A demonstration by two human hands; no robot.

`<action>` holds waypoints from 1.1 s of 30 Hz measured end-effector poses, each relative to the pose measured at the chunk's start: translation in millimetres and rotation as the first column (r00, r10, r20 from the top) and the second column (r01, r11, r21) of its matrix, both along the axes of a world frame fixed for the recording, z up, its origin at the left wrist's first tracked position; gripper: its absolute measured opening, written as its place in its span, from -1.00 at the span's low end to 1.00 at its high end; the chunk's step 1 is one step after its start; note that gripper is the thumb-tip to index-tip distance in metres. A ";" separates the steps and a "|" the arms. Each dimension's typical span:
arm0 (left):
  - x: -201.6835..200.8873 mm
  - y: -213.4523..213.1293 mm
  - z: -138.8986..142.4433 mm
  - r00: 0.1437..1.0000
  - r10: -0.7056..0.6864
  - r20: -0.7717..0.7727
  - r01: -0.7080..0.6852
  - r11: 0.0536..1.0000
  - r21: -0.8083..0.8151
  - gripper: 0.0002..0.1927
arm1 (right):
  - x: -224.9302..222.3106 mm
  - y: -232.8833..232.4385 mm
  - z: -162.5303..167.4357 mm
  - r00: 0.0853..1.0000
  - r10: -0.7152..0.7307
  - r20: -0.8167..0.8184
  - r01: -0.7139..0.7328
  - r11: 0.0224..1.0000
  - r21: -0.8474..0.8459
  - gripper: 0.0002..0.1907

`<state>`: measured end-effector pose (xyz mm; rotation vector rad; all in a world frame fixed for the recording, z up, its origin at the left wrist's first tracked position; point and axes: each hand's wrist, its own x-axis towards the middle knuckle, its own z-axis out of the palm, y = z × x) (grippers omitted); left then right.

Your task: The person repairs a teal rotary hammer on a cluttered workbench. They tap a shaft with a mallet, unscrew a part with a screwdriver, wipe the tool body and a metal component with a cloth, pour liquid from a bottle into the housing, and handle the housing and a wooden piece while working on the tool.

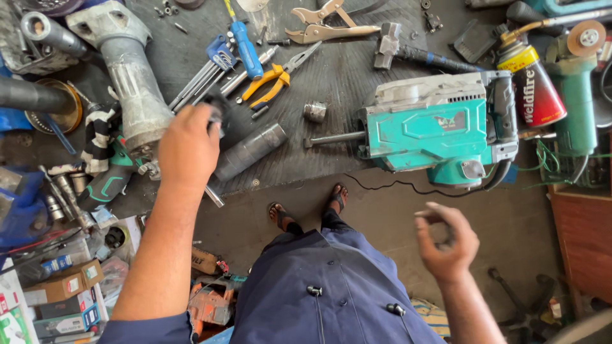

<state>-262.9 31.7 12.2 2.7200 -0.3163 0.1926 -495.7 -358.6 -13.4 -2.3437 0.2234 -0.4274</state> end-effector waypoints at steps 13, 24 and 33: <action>-18.0 -54.7 3.7 0.988 -0.084 -0.131 0.124 0.935 0.334 -0.33 | 57.7 7.4 15.9 0.830 0.448 0.332 -0.465 0.885 -0.029 -0.60; -35.7 -24.7 13.2 0.999 -0.021 0.043 0.029 0.984 -0.175 -0.44 | 106.5 32.4 31.4 0.588 0.745 0.314 -0.771 0.634 -0.059 -0.52; -33.0 -23.1 0.4 1.000 0.006 0.026 0.003 0.947 -0.320 -0.39 | 158.3 96.4 48.5 0.619 0.731 0.287 -0.737 0.667 -0.109 -0.54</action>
